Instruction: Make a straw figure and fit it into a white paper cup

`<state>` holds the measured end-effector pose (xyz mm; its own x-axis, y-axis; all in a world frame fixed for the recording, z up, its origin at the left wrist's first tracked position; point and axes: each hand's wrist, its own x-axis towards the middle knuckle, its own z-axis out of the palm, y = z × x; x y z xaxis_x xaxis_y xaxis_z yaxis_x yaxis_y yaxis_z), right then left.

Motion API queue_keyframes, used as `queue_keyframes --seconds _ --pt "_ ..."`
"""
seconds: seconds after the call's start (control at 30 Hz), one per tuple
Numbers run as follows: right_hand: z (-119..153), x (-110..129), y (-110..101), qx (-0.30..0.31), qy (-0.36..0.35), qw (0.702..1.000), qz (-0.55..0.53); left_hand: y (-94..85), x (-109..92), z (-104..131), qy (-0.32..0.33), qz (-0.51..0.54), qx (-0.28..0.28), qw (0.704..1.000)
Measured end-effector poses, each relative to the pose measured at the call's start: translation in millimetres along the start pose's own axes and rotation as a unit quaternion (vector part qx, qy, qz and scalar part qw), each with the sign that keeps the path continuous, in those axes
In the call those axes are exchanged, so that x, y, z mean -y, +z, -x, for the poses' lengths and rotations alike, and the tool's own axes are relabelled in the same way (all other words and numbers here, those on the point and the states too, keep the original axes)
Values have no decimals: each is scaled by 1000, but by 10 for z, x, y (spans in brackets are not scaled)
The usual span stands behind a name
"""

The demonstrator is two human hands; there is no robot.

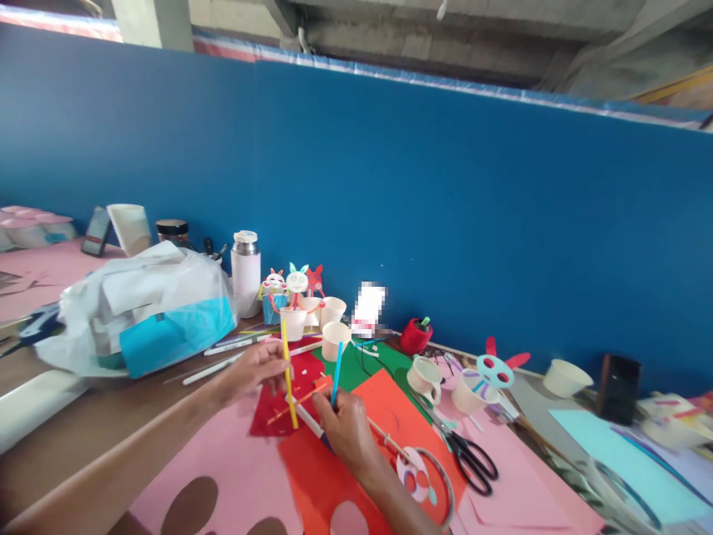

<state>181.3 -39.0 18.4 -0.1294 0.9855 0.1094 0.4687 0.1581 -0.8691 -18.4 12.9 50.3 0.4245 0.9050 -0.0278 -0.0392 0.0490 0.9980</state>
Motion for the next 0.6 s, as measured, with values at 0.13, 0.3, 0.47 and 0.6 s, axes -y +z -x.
queue_keyframes --seconds 0.13,0.3,0.47,0.6 --pt "33 73 20 34 -16 999 -22 327 43 97 3 45 31 998" --pt "61 64 38 35 -29 999 12 445 96 96 6 -34 6 999" --pt "35 -4 46 44 -39 998 14 -175 15 -256 54 -240 -159 956" --pt "29 3 74 42 -44 998 13 -597 -16 -621 10 -346 -305 887"
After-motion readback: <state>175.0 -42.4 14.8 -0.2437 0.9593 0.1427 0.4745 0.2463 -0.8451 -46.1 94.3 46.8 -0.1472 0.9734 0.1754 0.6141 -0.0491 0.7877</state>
